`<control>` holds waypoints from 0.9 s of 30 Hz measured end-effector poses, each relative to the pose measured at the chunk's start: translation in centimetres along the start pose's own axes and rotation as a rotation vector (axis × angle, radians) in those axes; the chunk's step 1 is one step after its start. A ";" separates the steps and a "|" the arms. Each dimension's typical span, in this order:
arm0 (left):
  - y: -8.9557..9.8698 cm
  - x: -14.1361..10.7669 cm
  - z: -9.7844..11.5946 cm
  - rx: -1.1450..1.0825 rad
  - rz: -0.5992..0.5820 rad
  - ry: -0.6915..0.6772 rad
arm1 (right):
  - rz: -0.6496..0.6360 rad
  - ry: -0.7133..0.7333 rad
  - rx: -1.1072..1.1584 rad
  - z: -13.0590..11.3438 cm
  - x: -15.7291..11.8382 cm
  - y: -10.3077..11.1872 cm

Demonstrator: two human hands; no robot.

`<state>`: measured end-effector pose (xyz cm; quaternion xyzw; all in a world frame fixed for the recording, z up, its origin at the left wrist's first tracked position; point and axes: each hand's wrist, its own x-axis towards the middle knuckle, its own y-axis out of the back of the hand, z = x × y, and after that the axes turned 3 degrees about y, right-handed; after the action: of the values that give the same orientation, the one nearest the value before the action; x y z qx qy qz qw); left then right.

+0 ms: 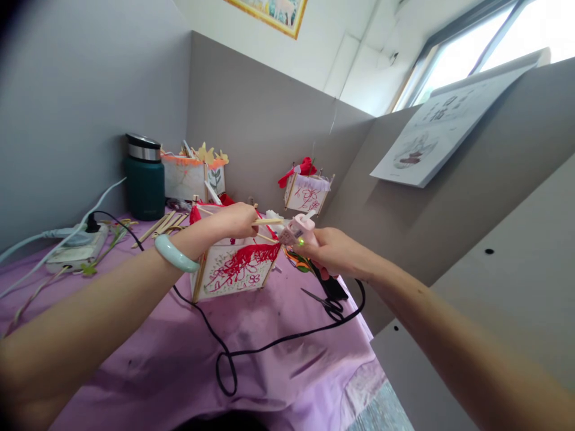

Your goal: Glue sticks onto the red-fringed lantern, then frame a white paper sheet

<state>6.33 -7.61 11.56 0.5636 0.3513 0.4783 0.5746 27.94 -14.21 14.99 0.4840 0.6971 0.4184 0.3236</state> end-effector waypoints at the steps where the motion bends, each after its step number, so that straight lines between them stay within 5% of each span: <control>1: 0.0 0.0 -0.1 0.003 0.002 -0.002 | 0.023 0.007 0.032 0.5 -0.2 -0.2; 7: -0.5 0.4 -0.3 0.008 0.020 -0.015 | 0.184 0.117 0.343 4.1 -1.3 -3.6; 14: -0.2 0.0 0.1 0.051 0.001 -0.006 | 0.703 0.180 1.008 6.1 3.4 -11.2; 21: 0.1 -0.2 0.5 0.065 0.004 0.011 | 0.814 0.137 1.199 4.4 6.8 -15.0; 27: 0.1 0.2 0.4 0.070 -0.009 0.010 | 0.815 0.141 1.267 4.1 7.4 -15.8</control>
<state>6.78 -7.58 11.70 0.5795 0.3732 0.4656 0.5550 22.63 -9.00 -1.34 0.7689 0.5892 0.0544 -0.2421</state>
